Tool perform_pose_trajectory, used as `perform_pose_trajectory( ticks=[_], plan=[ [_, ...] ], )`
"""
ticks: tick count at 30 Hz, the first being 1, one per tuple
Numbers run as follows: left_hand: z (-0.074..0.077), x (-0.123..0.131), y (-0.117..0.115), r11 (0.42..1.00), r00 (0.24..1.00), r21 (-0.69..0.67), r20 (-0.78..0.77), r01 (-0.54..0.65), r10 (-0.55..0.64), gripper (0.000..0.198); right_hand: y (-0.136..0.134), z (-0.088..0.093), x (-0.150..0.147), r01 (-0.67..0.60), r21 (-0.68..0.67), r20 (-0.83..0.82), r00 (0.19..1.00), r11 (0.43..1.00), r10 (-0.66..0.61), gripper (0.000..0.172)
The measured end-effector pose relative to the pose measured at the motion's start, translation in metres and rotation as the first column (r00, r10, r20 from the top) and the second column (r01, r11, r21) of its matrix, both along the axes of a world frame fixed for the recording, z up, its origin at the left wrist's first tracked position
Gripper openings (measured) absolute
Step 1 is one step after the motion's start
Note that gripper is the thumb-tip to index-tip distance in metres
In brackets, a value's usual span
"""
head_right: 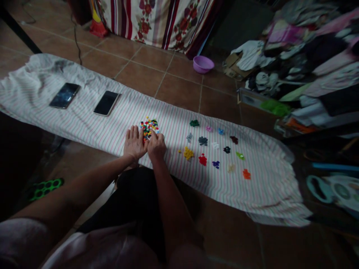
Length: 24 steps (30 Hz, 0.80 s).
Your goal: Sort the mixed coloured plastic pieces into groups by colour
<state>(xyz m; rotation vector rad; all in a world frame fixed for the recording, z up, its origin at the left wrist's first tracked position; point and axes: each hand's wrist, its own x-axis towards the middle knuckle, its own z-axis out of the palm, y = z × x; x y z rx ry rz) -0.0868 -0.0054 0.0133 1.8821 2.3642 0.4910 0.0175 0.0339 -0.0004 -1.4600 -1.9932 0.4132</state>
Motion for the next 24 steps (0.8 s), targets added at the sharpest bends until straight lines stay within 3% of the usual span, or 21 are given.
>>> perform_pose_trajectory(
  ticks=[16,24],
  plan=[
    [-0.0006,0.0001,-0.0004,1.0,0.997,0.009,-0.079,-0.018,0.019,0.068,0.0022,0.0005,0.0007,0.041,-0.003,0.018,0.999,0.999,-0.041,0.028],
    [0.0001,0.0002,-0.0004,1.0,0.997,0.008,-0.078,-0.021,0.021,0.068,0.004,0.0001,-0.0003,0.036,-0.031,0.04,0.999,0.999,-0.035,0.03]
  ],
)
